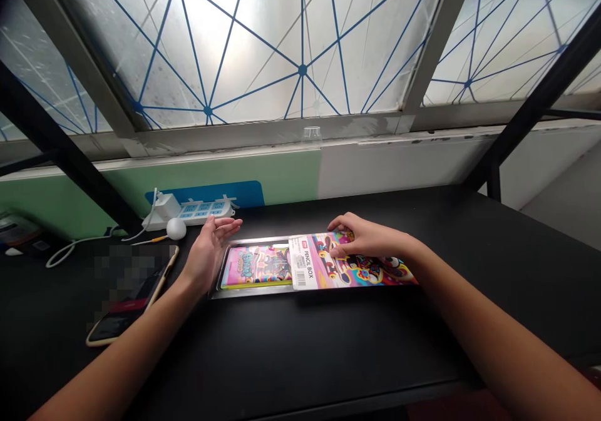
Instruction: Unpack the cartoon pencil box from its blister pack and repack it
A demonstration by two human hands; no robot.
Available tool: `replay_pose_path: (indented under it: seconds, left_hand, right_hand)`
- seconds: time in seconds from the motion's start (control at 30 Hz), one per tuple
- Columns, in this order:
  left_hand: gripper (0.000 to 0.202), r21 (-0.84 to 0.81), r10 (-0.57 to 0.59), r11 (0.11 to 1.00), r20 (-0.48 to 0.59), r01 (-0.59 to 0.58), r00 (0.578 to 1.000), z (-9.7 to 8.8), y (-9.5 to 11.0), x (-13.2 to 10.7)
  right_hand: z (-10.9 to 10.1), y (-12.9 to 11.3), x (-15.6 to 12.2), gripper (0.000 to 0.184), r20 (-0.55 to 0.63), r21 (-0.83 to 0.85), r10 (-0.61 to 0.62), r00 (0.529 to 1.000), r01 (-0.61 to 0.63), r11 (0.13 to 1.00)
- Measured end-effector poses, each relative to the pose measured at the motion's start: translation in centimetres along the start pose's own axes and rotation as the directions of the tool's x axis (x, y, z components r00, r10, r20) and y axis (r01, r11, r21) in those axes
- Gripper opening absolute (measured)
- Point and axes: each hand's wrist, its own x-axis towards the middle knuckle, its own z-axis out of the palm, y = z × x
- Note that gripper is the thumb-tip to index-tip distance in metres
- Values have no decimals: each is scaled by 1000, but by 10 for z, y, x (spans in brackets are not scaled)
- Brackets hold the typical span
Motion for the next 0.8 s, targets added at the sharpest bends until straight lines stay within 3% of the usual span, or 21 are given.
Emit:
replay_pose_path:
  seconds: [0.13,0.27,0.4,0.5,0.63,0.8]
  left_hand:
    - [57,-38,5,999,-20,-5,1000,2,4,-3]
    - [61,-13,22,1000,-30,-23,999,2,7,-4]
    - [61,105,62,993,-16,-60,998,2,7,-4]
    - [56,282,114,952,31,-118,993,0,7,-5]
    - [27,590,163,765,208,-257,964,-5,11,-9]
    - [20,782,157,472,380,-407,912,-5,17,-15]
  right_hand:
    - [11,-21,8,71,-12,-45,-26,1000,25,999]
    - [25,-65,21,66,-13,-121,-58,998,56,991]
    - [41,-115,39,60,13,-193,-129,992,129,973]
    - [56,-144,51,55,6,-249,-173,985,169,954]
    - [66,-154,55,54,-72,-320,-197,978,164,933]
    - [51,-114,35,54,-147,-296,-161,976,112,949]
